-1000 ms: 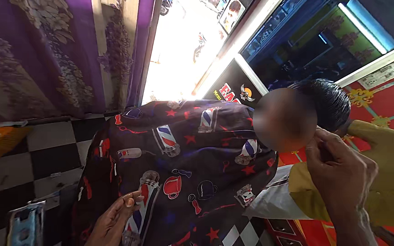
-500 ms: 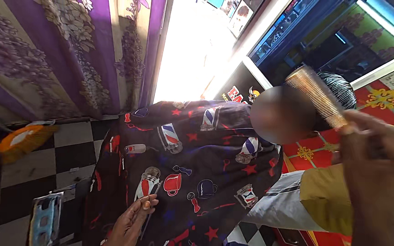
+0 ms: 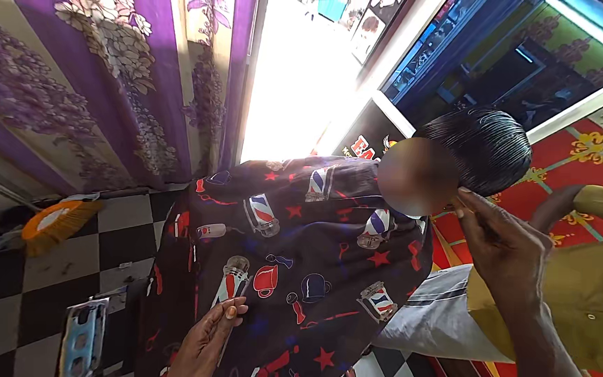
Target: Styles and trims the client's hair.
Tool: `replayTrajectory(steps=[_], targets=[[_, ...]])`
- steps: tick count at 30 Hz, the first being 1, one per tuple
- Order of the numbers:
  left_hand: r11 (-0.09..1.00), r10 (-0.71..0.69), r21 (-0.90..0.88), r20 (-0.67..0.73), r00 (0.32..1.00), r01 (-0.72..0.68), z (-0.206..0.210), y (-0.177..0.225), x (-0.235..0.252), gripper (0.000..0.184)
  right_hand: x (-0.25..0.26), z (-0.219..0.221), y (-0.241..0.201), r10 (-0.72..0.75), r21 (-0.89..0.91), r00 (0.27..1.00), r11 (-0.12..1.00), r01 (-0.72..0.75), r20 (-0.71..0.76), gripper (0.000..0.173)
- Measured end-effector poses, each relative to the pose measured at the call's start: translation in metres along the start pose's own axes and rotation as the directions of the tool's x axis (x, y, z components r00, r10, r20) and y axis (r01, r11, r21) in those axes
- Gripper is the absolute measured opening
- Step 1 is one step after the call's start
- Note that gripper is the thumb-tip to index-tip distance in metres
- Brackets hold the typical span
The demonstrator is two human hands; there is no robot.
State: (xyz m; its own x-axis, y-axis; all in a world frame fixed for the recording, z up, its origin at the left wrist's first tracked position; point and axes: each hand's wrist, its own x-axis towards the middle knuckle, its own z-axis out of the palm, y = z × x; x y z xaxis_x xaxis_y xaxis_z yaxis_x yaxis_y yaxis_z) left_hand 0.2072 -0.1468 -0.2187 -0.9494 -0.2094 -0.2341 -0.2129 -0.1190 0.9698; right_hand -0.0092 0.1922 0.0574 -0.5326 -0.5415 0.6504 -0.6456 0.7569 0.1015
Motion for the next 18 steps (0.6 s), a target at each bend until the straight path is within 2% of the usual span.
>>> replayTrajectory(steps=[5,9,11,14,16,18], targets=[[1.0,0.002,0.015,-0.007,1.0,-0.002,0.002,0.001,-0.001,0.039,-0.013,0.017,0.008,-0.068,-0.107,0.997,0.992,0.072,0.038,0.031],[0.999,-0.001,0.034,-0.013,1.0,0.002,0.006,0.004,-0.005,0.037,-0.016,0.017,0.004,-0.121,-0.079,0.988,0.989,0.129,0.098,0.031],[1.0,-0.006,0.03,-0.008,1.0,0.006,0.007,0.005,-0.006,0.037,-0.012,0.005,0.001,-0.127,-0.007,0.988,0.992,0.128,0.088,0.028],[1.0,0.006,0.027,-0.014,1.0,-0.006,0.009,0.004,-0.007,0.037,0.003,-0.024,0.005,0.037,0.165,0.999,0.986,-0.035,-0.007,0.028],[0.999,0.023,0.038,-0.008,1.0,-0.023,0.012,0.004,-0.008,0.038,0.015,-0.031,0.022,0.163,0.223,0.984,0.964,-0.142,-0.078,0.031],[0.998,0.036,0.053,0.003,0.999,-0.036,0.013,0.007,-0.008,0.038,0.021,-0.027,0.042,0.212,0.233,0.975,0.954,-0.19,-0.074,0.032]])
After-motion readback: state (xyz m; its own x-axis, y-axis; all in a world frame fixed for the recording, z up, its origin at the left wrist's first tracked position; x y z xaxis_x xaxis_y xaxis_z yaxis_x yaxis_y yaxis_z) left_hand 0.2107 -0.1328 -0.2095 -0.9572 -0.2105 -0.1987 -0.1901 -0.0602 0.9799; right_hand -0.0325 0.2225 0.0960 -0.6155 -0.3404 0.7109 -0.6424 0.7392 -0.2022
